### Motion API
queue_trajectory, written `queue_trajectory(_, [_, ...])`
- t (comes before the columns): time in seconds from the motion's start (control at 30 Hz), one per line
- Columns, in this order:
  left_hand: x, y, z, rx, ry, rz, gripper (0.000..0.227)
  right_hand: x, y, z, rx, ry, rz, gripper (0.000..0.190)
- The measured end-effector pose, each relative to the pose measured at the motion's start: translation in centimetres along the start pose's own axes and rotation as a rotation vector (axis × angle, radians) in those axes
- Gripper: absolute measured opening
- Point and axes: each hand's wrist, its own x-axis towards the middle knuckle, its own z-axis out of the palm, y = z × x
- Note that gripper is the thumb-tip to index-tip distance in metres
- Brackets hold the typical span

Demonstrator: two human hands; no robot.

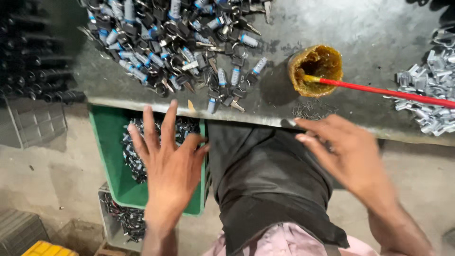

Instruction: The person assembles small key fobs by inserting metal pins into gray plastic housings and applying a viscous substance with a red-handled brush. They handle each unit individually, then place the finished items into a green bin below the work surface.

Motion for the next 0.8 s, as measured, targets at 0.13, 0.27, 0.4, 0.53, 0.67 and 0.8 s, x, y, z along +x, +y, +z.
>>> queue_trajectory(0.13, [4.7, 2.7, 3.0, -0.022, 0.298, -0.073, 0.024, 1.0, -0.9, 3.5, 0.0, 0.181, -0.166, 0.036])
queue_trajectory(0.27, [8.4, 4.3, 4.8, 0.138, 0.311, -0.105, 0.034, 2.0, -1.0, 4.5, -0.185, 0.194, -0.204, 0.044])
queue_trajectory(0.4, [8.8, 3.5, 5.1, 0.096, 0.39, -0.042, 0.027, 1.8, 0.0, 4.9, -0.31, 0.167, -0.238, 0.048])
queue_trajectory(0.53, [6.7, 1.5, 3.6, -0.332, 0.463, 0.193, 0.023, 1.6, 1.4, 5.9, -0.374, 0.221, -0.334, 0.045])
queue_trajectory(0.67, [2.5, 2.5, 3.7, -1.488, 0.237, -0.064, 0.025, 1.5, 1.9, 5.9, -0.192, 0.264, -0.411, 0.034])
queue_trajectory(0.8, [0.3, 3.8, 5.9, -2.039, -0.201, -0.389, 0.04, 0.0, 1.3, 6.2, 0.254, 0.257, -0.207, 0.02])
